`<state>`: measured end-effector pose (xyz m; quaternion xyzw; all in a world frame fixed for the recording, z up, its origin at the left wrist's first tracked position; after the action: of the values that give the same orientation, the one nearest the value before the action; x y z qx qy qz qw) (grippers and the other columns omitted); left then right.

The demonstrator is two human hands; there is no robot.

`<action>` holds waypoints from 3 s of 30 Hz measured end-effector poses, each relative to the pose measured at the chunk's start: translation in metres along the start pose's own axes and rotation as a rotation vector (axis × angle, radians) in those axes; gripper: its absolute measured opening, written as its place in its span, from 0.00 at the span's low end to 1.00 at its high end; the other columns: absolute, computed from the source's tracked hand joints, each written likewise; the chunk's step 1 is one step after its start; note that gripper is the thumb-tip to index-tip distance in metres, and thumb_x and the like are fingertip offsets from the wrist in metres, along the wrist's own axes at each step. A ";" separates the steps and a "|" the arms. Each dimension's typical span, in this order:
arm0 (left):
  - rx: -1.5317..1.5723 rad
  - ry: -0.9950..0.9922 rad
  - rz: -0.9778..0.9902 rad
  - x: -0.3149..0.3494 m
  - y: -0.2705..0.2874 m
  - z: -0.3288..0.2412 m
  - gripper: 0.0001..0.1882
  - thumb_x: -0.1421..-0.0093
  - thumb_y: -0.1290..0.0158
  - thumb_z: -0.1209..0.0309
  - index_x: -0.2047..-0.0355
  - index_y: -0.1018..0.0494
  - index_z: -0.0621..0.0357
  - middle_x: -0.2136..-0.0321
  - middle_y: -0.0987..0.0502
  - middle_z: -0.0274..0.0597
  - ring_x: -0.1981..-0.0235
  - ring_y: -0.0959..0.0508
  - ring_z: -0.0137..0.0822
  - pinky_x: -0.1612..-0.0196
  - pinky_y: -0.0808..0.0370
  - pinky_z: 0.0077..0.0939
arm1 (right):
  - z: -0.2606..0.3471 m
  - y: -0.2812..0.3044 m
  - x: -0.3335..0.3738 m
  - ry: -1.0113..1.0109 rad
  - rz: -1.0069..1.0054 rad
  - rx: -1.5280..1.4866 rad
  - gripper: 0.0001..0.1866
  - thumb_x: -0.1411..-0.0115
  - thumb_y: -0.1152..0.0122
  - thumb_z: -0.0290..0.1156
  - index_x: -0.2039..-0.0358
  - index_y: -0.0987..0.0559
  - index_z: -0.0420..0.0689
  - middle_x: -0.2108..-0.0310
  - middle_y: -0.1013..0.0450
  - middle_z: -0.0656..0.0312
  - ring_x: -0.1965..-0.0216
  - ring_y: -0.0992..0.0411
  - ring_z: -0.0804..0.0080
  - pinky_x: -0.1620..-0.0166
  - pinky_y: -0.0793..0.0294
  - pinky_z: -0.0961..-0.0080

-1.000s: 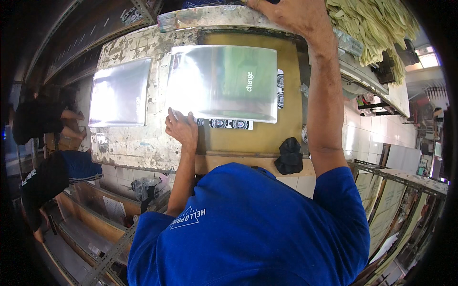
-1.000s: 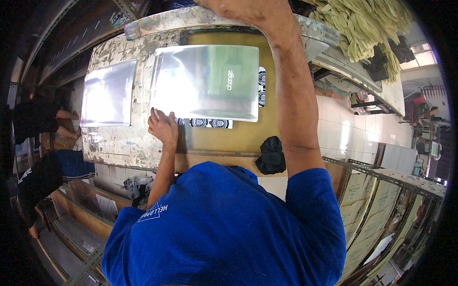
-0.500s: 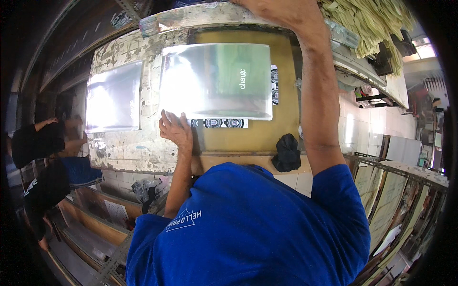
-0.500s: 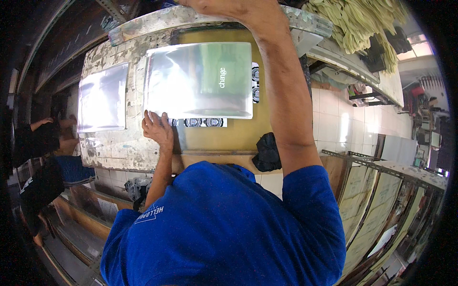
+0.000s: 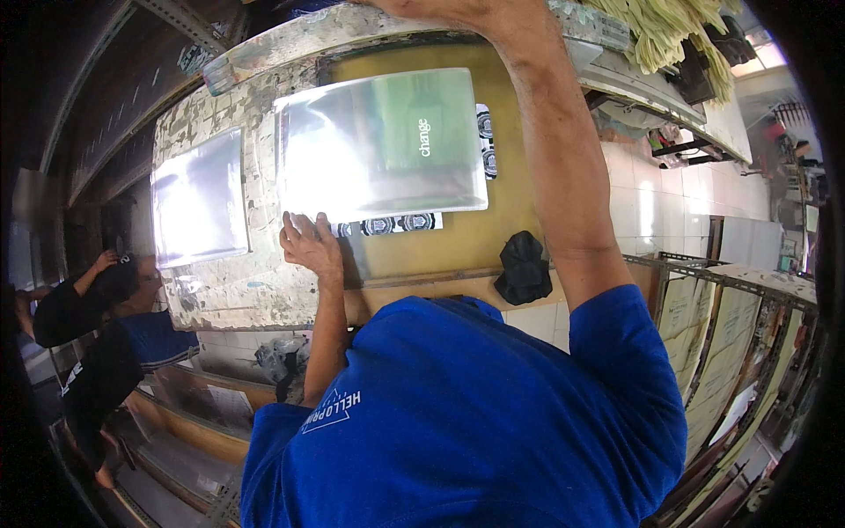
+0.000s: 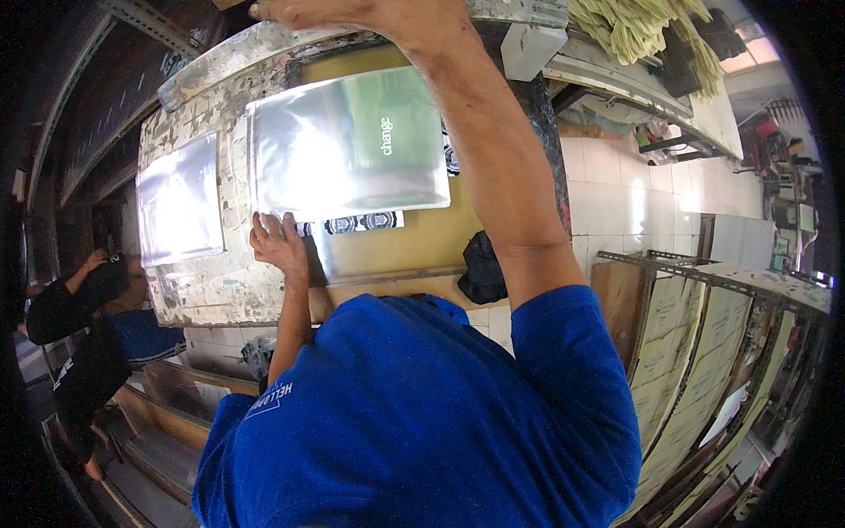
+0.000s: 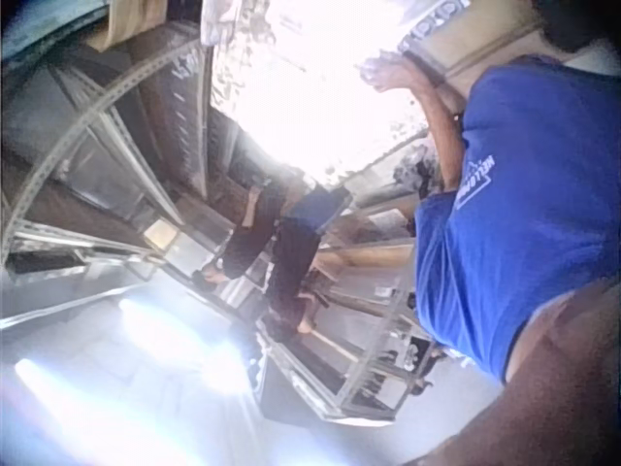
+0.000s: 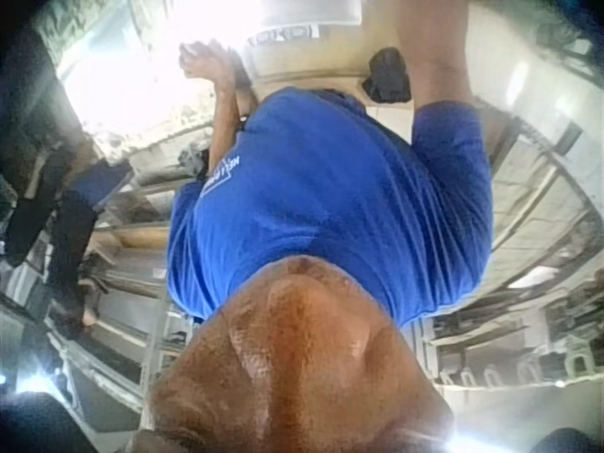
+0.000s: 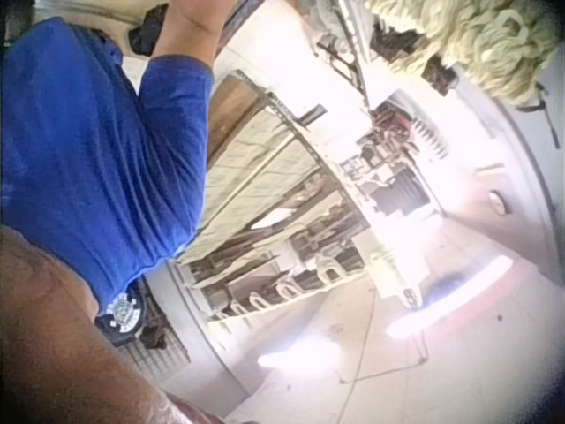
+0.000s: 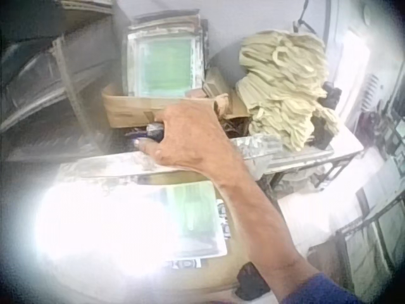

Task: The person performs screen printing by placing a plastic envelope on the base, pulling the squeegee across the screen with green ink, and then lifting the screen to set the envelope aside.

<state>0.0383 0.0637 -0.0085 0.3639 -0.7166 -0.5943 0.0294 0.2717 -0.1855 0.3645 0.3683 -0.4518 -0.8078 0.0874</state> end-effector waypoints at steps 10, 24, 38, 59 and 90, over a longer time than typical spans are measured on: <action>0.312 0.002 -0.108 -0.011 0.004 -0.009 0.15 0.41 0.40 0.68 0.56 0.18 0.64 0.45 0.25 0.51 0.49 0.27 0.50 0.50 0.29 0.44 | 0.000 -0.003 -0.001 -0.047 0.062 -0.003 0.27 0.49 0.31 0.49 0.68 0.18 0.31 0.73 0.21 0.43 0.67 0.22 0.53 0.58 0.22 0.60; 1.209 0.665 -0.017 -0.039 0.022 -0.039 0.15 0.41 0.43 0.85 0.53 0.25 0.75 0.58 0.21 0.50 0.67 0.18 0.36 0.69 0.19 0.24 | 0.008 -0.002 0.000 -0.052 -0.043 0.043 0.20 0.50 0.32 0.45 0.69 0.16 0.38 0.72 0.22 0.53 0.67 0.23 0.64 0.60 0.24 0.65; 1.138 0.558 -0.154 -0.065 0.060 -0.020 0.22 0.44 0.40 0.83 0.47 0.24 0.66 0.75 0.18 0.39 0.77 0.27 0.21 0.72 0.31 0.15 | -0.022 -0.013 -0.002 -0.036 0.043 0.088 0.27 0.46 0.29 0.50 0.54 0.16 0.41 0.63 0.19 0.51 0.62 0.19 0.61 0.56 0.23 0.69; 0.864 0.773 -0.615 -0.129 0.108 0.321 0.26 0.47 0.42 0.88 0.46 0.28 0.74 0.48 0.23 0.53 0.59 0.18 0.39 0.63 0.21 0.25 | -0.013 -0.013 0.002 -0.066 0.023 0.058 0.20 0.47 0.30 0.44 0.59 0.16 0.44 0.65 0.19 0.50 0.62 0.20 0.54 0.56 0.24 0.64; 1.708 0.226 0.188 -0.099 0.091 -0.036 0.47 0.42 0.36 0.73 0.27 0.50 0.59 0.55 0.24 0.47 0.59 0.20 0.37 0.59 0.24 0.24 | 0.011 -0.041 0.084 0.014 -0.038 -0.027 0.20 0.49 0.29 0.35 0.56 0.17 0.43 0.61 0.20 0.49 0.62 0.20 0.55 0.56 0.22 0.66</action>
<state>0.0836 0.0913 0.1197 0.2575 -0.9374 0.1922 -0.1341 0.2119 -0.1943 0.2926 0.3814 -0.4329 -0.8128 0.0802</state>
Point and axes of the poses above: each hand's wrist, its own x-axis away from the middle knuckle, its own y-axis out of the back of the hand, z = x × y, the point moved 3 cm from there along -x, towards the middle knuckle
